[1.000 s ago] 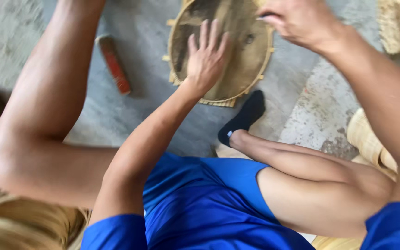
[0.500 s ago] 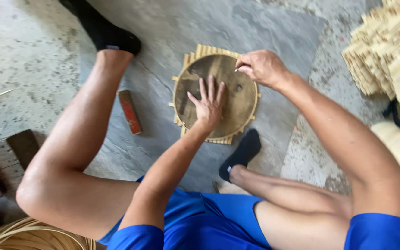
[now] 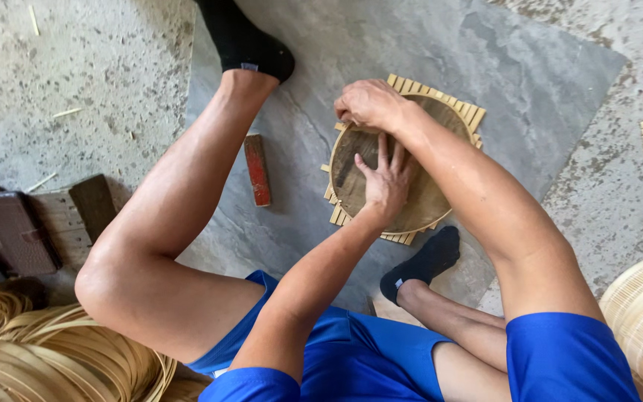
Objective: The person sits on the floor and repeatedly places a circular wooden template over a rectangular bamboo mat, then uses a hammer to tap the edges of the mat. The person lifts the template, moves the mat, and repeats the process with new mats.
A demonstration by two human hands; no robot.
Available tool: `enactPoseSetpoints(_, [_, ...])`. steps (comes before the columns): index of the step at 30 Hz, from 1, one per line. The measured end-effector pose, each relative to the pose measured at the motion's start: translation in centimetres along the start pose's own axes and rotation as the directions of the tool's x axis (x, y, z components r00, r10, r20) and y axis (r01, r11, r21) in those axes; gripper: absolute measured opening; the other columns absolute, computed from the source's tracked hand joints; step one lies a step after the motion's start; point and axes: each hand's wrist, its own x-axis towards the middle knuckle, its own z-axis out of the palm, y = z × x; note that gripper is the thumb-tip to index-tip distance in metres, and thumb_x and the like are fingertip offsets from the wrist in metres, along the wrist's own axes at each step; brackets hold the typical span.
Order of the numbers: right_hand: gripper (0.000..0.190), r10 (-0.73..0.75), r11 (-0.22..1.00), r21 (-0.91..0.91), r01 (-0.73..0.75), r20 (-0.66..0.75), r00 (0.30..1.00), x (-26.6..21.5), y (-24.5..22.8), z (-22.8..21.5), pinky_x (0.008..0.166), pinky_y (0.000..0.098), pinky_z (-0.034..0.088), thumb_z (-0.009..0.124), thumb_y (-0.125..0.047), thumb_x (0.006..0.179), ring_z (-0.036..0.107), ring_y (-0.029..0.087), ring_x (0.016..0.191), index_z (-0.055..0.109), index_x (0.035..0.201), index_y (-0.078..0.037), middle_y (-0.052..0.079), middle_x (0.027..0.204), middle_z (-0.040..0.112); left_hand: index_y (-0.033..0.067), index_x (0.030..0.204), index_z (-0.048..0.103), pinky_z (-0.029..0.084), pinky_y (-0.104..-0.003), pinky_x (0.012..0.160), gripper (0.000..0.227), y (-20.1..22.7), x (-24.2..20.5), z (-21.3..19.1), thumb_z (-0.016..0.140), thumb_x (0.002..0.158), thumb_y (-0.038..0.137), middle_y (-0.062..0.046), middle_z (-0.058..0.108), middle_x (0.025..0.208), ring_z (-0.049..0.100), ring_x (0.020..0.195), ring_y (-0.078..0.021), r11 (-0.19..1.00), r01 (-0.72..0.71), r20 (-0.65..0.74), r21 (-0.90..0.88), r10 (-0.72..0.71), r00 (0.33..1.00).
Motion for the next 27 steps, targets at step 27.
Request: enactPoseSetpoints(27, [0.006,0.033,0.988,-0.138,-0.067,-0.230,0.973,-5.9,8.5,-2.8,0.072,0.0492,0.055,0.076,-0.021,0.086,0.070,0.032,0.087,0.080,0.090,-0.018,0.007,0.085,0.074,0.0271,0.167,0.005,0.032,-0.083,0.104,0.127,-0.1,-1.1,-2.6,0.083,0.071,0.060,-0.016,-0.005,0.171,0.002,0.154,-0.0492,0.997,0.017,-0.007,0.075,-0.017,1.000])
